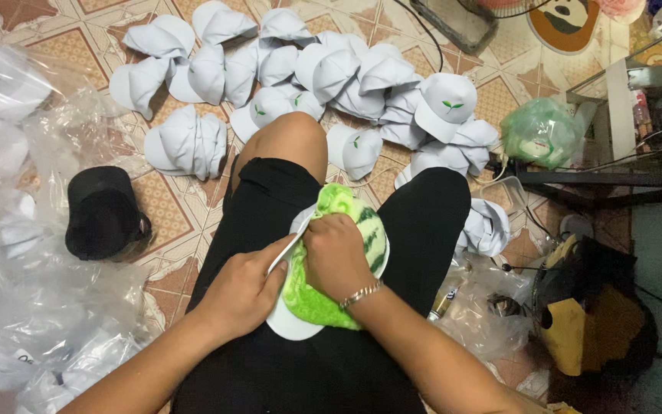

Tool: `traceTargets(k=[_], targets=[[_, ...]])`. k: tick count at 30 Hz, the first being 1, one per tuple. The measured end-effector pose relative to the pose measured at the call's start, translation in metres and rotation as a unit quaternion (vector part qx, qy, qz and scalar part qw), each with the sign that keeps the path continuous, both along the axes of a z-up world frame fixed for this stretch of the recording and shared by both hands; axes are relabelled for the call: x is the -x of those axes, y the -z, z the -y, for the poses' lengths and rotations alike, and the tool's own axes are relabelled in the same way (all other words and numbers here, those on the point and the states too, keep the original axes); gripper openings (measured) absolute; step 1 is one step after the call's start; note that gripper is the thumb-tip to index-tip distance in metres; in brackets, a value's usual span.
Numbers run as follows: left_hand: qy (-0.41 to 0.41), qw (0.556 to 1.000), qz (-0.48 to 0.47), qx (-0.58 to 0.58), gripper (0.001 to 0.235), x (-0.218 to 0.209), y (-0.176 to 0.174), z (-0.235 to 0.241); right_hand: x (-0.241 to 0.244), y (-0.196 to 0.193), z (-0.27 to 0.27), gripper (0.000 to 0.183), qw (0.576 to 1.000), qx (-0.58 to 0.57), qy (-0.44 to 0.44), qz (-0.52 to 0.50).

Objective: The person sits on the floor and finishes white baseball caps by stuffing them with a plush toy, using a hairdryer to heat the logo, and inserting cardboard into the brim. They handle multiple caps one at a time, repeating the process.

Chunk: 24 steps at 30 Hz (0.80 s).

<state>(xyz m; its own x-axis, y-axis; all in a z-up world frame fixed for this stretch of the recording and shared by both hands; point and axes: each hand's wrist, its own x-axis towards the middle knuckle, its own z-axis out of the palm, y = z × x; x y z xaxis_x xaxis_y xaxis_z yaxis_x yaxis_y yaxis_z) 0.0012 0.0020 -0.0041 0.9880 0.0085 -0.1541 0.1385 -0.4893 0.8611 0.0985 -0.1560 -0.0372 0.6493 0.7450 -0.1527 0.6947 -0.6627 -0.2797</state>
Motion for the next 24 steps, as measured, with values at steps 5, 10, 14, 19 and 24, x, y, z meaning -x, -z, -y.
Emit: traceTargets(k=[5,10,14,19,24], targets=[[-0.083,0.992,-0.02,0.092,0.04,0.005,0.013,0.001,0.012,-0.001,0.027,0.036,0.949,-0.294,0.001,0.11],[-0.059,0.983,-0.061,0.162,0.048,0.012,0.012,0.003,0.032,-0.029,0.053,0.038,0.962,-0.269,-0.047,0.0],[-0.045,0.947,-0.179,0.263,0.061,0.013,0.003,0.004,0.042,-0.035,0.048,0.048,0.979,-0.181,-0.091,-0.005],[-0.044,0.938,-0.212,0.269,0.071,0.011,-0.003,0.0,0.032,-0.021,0.034,0.044,0.987,-0.11,-0.113,0.029],[-0.062,0.927,-0.247,0.275,0.072,0.014,-0.003,0.002,0.024,0.0,0.02,0.022,0.984,-0.064,-0.133,0.099]])
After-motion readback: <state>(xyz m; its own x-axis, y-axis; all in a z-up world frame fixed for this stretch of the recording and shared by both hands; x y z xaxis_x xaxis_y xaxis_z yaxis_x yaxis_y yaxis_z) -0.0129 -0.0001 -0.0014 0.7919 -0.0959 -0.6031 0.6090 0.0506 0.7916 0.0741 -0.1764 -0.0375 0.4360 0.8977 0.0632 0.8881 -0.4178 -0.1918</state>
